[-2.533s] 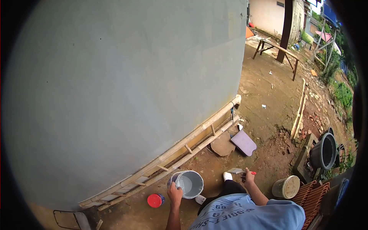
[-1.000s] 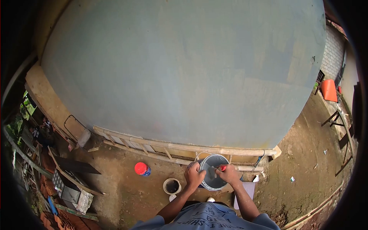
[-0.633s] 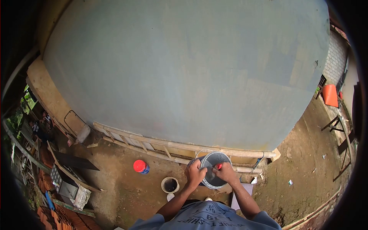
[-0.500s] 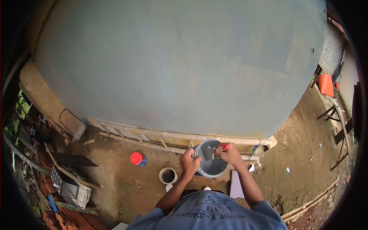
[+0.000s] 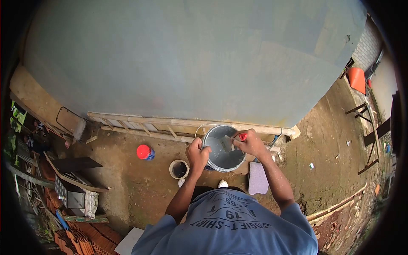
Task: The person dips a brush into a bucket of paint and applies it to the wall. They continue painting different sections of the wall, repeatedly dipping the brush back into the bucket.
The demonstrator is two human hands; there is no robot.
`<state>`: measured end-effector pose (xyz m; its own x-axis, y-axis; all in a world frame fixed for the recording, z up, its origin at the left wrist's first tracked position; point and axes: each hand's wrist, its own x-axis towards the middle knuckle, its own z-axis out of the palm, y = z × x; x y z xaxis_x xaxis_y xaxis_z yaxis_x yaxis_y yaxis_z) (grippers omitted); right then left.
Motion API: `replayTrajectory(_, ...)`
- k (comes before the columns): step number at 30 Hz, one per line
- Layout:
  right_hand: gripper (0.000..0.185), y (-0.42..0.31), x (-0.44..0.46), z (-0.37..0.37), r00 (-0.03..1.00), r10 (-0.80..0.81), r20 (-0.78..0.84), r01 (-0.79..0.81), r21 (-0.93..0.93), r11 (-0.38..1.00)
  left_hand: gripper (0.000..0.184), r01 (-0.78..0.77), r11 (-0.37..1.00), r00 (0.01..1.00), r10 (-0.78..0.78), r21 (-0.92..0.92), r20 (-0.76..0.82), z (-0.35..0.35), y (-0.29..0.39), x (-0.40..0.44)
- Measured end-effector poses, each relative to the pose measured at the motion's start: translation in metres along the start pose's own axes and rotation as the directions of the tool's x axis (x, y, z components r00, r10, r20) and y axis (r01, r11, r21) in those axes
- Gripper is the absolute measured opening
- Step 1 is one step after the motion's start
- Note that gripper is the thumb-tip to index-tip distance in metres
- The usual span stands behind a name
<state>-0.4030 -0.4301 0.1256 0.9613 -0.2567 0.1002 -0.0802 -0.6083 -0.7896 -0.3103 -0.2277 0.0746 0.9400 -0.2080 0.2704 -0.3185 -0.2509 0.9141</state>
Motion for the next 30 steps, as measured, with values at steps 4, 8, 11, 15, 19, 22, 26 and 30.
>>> replayTrajectory(4, 0.021, -0.001, 0.004, 0.013, 0.991, -0.133, -0.009, 0.132, -0.104, 0.986, 0.029, 0.014, 1.0, 1.0, -0.013, 0.025, -0.017, -0.008, -0.005, 0.0)
replayTrajectory(8, 0.021, -0.014, 0.01, 0.014, 0.998, -0.022, 0.053, 0.022, 0.01, 1.0, 0.028, 0.074, 0.997, 0.996, -0.075, -0.029, -0.042, -0.023, -0.007, 0.001)
replayTrajectory(11, 0.02, -0.012, 0.027, 0.02, 0.988, 0.134, 0.073, -0.151, 0.357, 0.922, 0.028, 0.106, 0.994, 0.993, -0.108, -0.035, -0.052, -0.04, -0.019, 0.009)
replayTrajectory(15, 0.018, -0.026, 0.067, 0.011, 0.969, 0.244, 0.043, -0.211, 0.657, 0.723, 0.028, 0.16, 0.985, 0.978, -0.168, -0.068, -0.125, -0.064, -0.041, 0.022)
replayTrajectory(19, 0.019, -0.04, 0.116, -0.004, 0.941, 0.305, 0.146, -0.276, 0.855, 0.44, 0.029, 0.186, 0.976, 0.962, -0.205, -0.115, -0.178, -0.09, -0.06, 0.046)
replayTrajectory(22, 0.021, -0.073, 0.158, -0.021, 0.95, 0.292, 0.108, -0.205, 0.922, 0.328, 0.029, 0.186, 0.976, 0.954, -0.207, -0.111, -0.216, -0.105, -0.08, 0.065)
replayTrajectory(26, 0.026, -0.148, 0.218, -0.066, 0.974, 0.202, -0.103, 0.005, 0.901, 0.434, 0.03, 0.168, 0.982, 0.95, -0.185, -0.086, -0.253, -0.129, -0.119, 0.09)
replayTrajectory(30, 0.03, -0.247, 0.274, -0.122, 0.912, 0.003, -0.41, 0.309, 0.693, 0.651, 0.031, 0.183, 0.983, 0.925, -0.165, 0.023, -0.341, -0.161, -0.151, 0.106)
